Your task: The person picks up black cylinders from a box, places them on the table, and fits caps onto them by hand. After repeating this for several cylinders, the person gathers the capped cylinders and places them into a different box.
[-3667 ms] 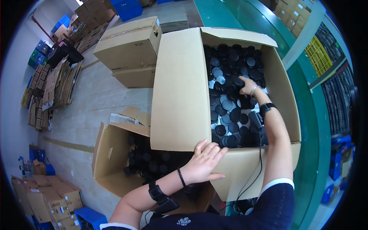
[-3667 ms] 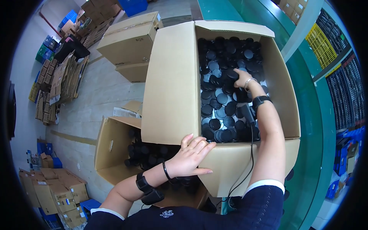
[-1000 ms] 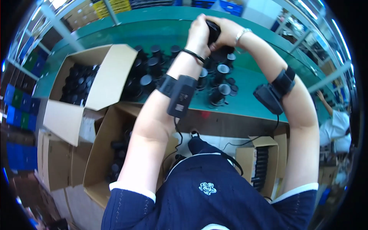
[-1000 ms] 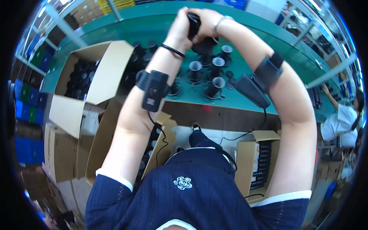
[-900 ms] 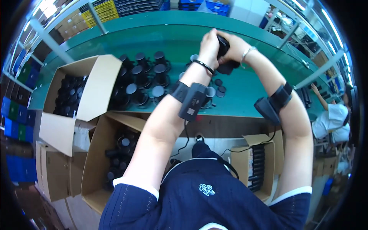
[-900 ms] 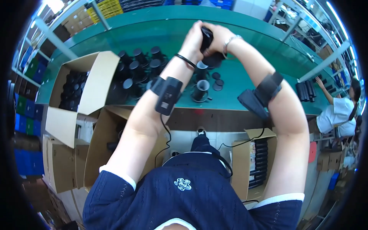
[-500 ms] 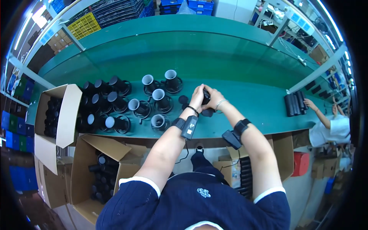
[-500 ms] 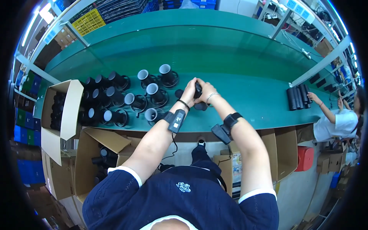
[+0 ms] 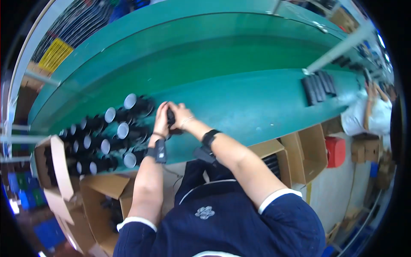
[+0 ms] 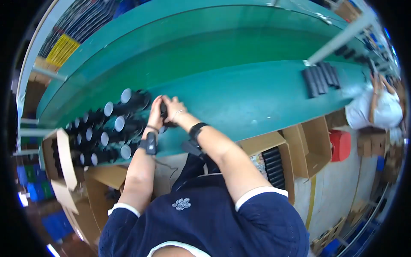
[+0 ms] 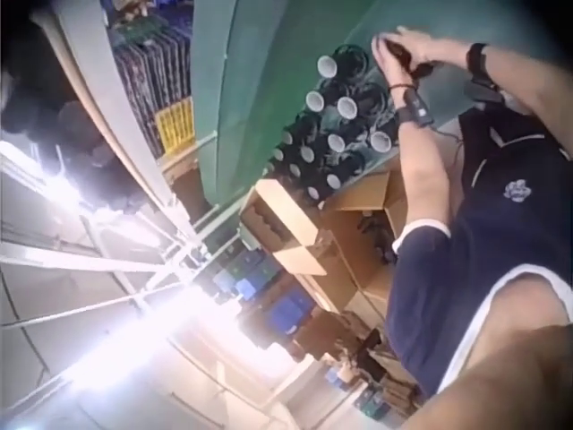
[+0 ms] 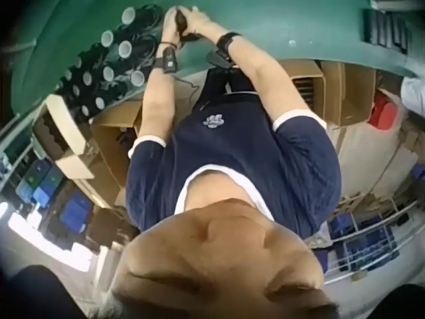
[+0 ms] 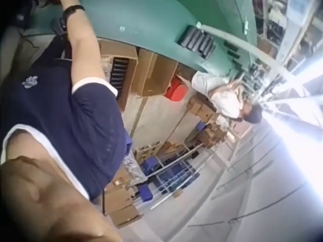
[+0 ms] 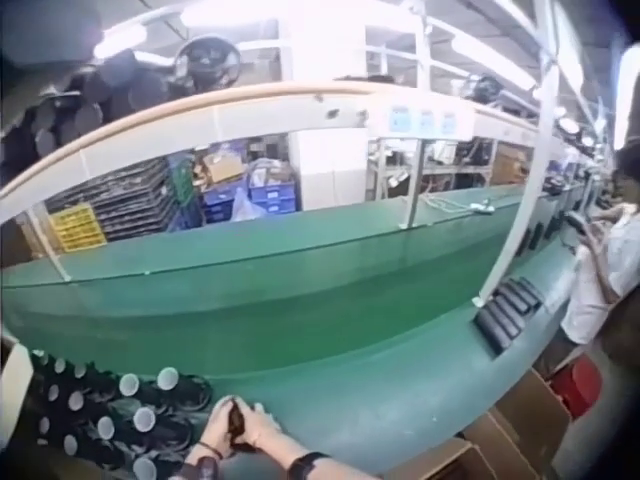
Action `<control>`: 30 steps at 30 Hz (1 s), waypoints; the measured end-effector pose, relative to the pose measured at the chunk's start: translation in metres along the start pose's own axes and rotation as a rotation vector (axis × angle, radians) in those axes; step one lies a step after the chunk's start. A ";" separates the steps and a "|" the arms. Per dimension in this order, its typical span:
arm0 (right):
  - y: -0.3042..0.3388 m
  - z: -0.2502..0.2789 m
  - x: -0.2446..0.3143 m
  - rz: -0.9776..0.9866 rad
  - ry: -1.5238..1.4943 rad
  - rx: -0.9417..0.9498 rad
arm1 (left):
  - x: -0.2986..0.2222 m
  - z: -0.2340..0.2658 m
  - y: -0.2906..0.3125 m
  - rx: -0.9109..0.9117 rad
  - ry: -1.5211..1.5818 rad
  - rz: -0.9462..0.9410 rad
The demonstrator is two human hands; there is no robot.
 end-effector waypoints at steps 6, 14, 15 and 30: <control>0.016 0.009 -0.035 -0.090 0.170 0.027 | -0.021 -0.018 0.006 -0.033 -0.584 -0.310; 0.023 0.003 -0.048 0.017 0.177 0.062 | -0.027 -0.015 0.035 -0.237 -1.239 -0.249; 0.019 0.004 -0.051 0.084 0.139 0.032 | -0.022 -0.015 0.033 -0.232 -1.270 -0.232; 0.042 0.118 -0.119 -0.248 -1.288 -0.594 | -0.067 -0.070 0.065 -0.188 -1.525 -0.534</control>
Point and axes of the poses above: each hand's wrist, its own y-axis away from the middle knuckle, its own z-axis out of the back of the hand, x = y × z, the point moved 10 cm from there along -y, towards the middle knuckle, and after that the axes turned 2 degrees about z, right-handed, at the moved point
